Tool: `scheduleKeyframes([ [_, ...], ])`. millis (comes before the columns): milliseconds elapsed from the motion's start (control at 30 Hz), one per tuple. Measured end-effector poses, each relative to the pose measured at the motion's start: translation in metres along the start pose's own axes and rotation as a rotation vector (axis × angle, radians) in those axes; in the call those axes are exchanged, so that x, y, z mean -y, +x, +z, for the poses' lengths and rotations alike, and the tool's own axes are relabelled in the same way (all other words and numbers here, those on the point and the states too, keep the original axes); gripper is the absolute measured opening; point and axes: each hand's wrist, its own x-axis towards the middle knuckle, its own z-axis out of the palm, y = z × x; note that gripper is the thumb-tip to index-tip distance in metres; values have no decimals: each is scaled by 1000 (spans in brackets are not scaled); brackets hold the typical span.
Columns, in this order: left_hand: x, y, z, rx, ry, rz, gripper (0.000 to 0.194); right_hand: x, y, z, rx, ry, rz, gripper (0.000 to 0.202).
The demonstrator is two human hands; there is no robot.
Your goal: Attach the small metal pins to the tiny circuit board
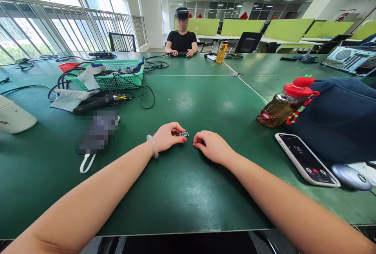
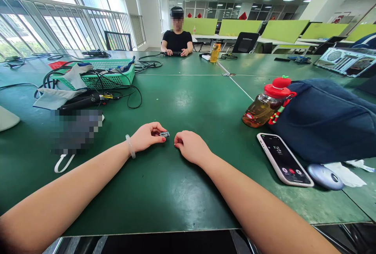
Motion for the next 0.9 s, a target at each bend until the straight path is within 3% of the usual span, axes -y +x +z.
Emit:
scheduleKeyframes([
  [167,-2,-1,1,10,24,-5,27,-7,2,-1,-36,-60,103,7],
  [533,-1,-2,1,25,64,21,29,-8,0,-3,-40,-159,83,15],
  [733,-6,-5,4,60,75,20,27,5,0,-5,-207,-75,7,15],
  [900,-12,-8,8,86,108,37,27,15,0,0,-226,-33,-73,14],
])
